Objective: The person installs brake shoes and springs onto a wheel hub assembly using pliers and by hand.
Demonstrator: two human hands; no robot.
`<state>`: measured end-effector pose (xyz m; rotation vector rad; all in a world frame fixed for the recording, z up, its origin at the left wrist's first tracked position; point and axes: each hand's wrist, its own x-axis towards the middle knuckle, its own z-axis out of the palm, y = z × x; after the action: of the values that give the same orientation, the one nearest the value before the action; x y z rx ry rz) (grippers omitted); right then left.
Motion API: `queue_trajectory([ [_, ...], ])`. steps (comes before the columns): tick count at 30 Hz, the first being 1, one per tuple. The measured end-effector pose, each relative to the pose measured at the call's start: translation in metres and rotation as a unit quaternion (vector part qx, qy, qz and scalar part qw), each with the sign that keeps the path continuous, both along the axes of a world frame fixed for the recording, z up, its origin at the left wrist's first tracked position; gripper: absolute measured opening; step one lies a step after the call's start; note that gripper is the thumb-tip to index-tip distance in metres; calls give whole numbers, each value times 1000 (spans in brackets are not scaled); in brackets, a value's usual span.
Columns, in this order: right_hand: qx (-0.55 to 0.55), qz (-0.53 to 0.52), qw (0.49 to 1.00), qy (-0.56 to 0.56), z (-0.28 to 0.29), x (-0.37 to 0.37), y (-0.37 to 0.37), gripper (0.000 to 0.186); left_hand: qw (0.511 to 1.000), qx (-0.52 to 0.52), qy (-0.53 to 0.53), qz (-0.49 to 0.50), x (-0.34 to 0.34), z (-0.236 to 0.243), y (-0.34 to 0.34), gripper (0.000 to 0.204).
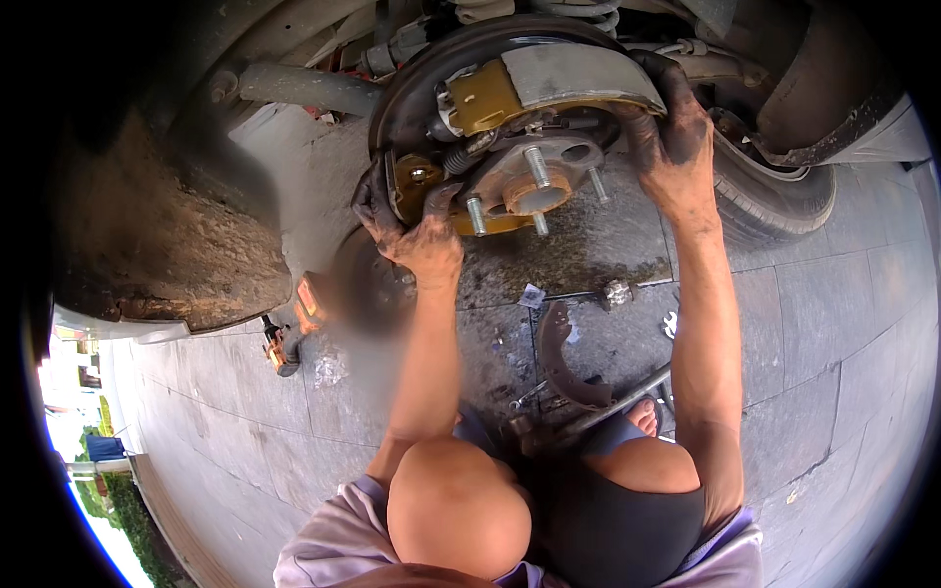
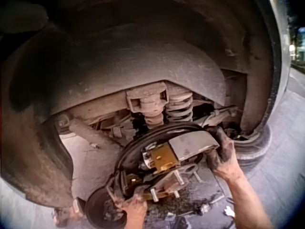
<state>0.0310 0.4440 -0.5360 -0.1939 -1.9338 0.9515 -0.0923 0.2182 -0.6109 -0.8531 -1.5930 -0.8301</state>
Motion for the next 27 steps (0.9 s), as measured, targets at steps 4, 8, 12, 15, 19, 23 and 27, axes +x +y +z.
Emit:
queue_trajectory([
  [4, 23, -3, 1000, 1, -8, 0, 13, 44, 984, 102, -138, -56, 6, -3, 10, 51],
  [8, 31, -11, 999, 21, -14, -1, 18, 47, 968, 120, -207, -71, 6, -9, 11, 62],
  [12, -24, 2, 1000, 2, -18, 1, 12, 50, 916, 126, -341, -168, -7, -19, -6, 60],
  [15, -42, 43, 998, 7, -22, -2, 16, 52, 908, 169, -332, -190, -6, -27, 1, 58],
  [19, -66, 124, 986, -90, -8, 12, 31, 57, 964, 43, -246, -94, -1, -12, -5, 55],
  [23, -91, 156, 971, -158, 4, 14, 42, 65, 995, 33, -94, -20, 2, -5, 10, 51],
  [27, -80, 135, 973, -166, 5, 21, 47, 70, 959, 149, -215, -106, 14, 3, 20, 46],
])
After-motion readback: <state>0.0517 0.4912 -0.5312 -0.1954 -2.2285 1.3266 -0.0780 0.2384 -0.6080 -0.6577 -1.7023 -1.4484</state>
